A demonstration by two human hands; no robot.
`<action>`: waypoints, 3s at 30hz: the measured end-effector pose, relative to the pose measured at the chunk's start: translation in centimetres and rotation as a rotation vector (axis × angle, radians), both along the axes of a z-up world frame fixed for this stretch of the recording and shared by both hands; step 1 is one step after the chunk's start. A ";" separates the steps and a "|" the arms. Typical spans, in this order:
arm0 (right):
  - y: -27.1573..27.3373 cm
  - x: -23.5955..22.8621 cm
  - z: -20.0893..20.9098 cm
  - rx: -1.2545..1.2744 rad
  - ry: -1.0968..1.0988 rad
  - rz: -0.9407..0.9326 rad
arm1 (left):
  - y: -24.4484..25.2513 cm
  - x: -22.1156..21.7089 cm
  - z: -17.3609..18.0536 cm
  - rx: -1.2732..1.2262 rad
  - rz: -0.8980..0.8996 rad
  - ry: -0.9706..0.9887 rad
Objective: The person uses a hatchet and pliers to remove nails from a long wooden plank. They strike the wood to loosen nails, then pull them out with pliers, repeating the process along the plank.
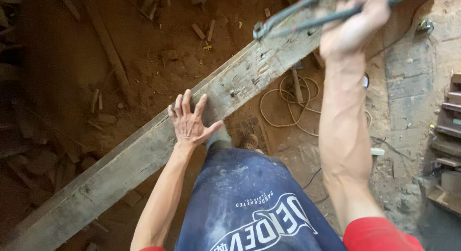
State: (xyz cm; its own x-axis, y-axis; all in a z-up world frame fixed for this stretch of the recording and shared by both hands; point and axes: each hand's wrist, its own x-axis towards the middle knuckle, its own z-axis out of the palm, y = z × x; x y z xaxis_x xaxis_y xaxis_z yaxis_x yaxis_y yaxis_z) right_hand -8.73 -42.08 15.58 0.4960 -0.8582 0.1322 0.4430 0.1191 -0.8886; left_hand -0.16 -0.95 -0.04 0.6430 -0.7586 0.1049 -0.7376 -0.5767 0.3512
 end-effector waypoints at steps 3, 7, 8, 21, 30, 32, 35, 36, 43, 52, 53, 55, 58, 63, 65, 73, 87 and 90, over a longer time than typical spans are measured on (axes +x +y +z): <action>4.4 -0.8 -2.5 0.043 0.014 -0.004 | -2.6 -0.1 -0.7 0.003 -0.017 -0.063; 8.2 -4.1 -4.3 0.213 -0.041 -0.050 | -6.3 0.5 -1.5 -0.151 -0.035 -0.041; 8.7 -4.8 -4.5 0.257 -0.067 -0.062 | -6.6 0.7 -1.6 -0.202 -0.041 0.004; 9.6 -5.7 -3.6 0.307 0.061 -0.060 | -8.1 3.6 -0.7 -0.342 -0.009 0.228; -1.8 -5.2 0.6 0.230 -0.026 -0.081 | -14.0 1.5 0.5 -0.269 0.131 0.158; -5.3 -5.6 0.3 0.108 -0.035 0.024 | -18.2 0.4 0.6 -0.286 0.110 0.126; -10.9 -5.4 -0.8 0.008 -0.025 0.149 | -25.8 -1.8 0.2 -0.197 0.062 0.095; -11.8 -5.0 -1.3 -0.008 -0.035 0.194 | -27.6 -2.4 0.3 -0.143 0.061 0.085; -14.8 -2.6 -1.6 -0.135 0.034 0.460 | -33.7 -4.1 0.3 -0.088 0.226 0.064; -12.5 0.0 -0.6 -0.267 0.151 0.611 | -33.6 -3.9 1.5 -0.109 0.239 0.070; -12.4 0.2 -0.6 -0.265 0.152 0.609 | -33.6 -4.1 1.6 -0.115 0.243 0.074; -12.4 1.3 -1.1 -0.249 0.107 0.542 | -33.3 -3.8 1.6 -0.124 0.246 0.071; -12.5 2.2 -2.0 -0.202 0.015 0.466 | -33.3 -3.7 1.6 -0.135 0.244 0.079; -13.1 2.0 -2.6 -0.131 -0.060 0.403 | -33.3 -3.9 1.5 -0.185 0.236 0.080; -13.0 2.2 -2.5 -0.128 -0.050 0.407 | -33.0 -3.4 1.5 -0.184 0.228 0.100; -12.1 1.5 -1.3 -0.260 0.043 0.500 | -33.3 -3.6 1.7 -0.139 0.223 0.124; -12.5 0.6 1.0 -0.079 0.080 0.582 | -34.5 -1.0 1.5 -0.254 0.138 0.218; -12.3 0.2 0.2 -0.162 0.080 0.638 | -36.8 1.4 1.6 -0.466 -0.142 0.441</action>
State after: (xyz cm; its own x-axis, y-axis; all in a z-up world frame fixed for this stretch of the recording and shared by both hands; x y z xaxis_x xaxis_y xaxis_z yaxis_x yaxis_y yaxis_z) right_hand -8.53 -54.41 15.82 0.9141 -0.3653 0.1761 0.2614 0.1987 -0.9445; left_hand 1.28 -37.71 1.52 0.5982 -0.7780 0.1921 -0.5245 -0.1989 0.8278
